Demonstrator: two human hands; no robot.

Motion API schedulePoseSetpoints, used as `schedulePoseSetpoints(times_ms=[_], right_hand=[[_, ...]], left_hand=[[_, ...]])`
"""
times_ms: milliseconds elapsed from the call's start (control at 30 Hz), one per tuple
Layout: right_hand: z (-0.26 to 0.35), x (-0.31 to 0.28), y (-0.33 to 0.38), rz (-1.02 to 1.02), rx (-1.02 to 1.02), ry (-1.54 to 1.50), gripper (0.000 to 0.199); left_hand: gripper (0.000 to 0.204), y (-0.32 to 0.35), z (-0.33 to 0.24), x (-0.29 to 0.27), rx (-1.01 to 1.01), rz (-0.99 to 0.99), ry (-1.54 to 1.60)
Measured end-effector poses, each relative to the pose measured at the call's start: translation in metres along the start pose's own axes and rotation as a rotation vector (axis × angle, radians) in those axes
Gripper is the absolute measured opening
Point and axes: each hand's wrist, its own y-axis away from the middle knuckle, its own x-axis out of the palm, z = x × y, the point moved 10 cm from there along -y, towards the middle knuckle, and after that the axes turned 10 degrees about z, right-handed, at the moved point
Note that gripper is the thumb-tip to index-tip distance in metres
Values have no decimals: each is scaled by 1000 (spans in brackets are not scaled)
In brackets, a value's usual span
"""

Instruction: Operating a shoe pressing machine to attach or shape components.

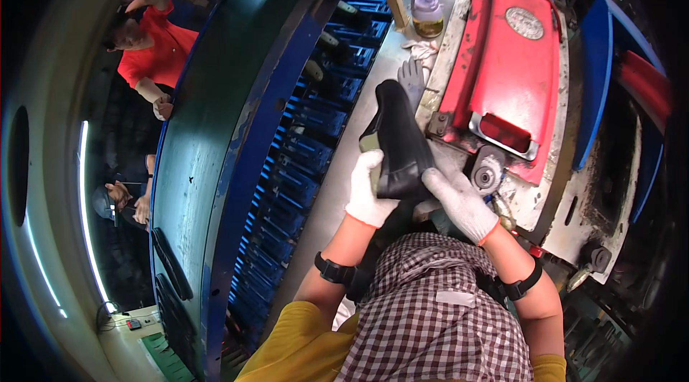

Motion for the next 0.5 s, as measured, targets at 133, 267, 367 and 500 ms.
schedulePoseSetpoints(times_ms=[133, 267, 367, 500], right_hand=[[23, -26, 13, -202, -236, 661, 45], [28, -59, 60, -546, -338, 1211, 41], [5, -79, 67, -656, -187, 1293, 46], [-12, -90, 69, -698, -91, 1298, 52]], left_hand=[[42, 2, -57, -103, 135, -316, -91], [39, -29, -146, -226, 279, -533, -343], [37, -56, -208, -303, 345, -716, -398], [33, -80, -295, -337, 437, -849, -604]])
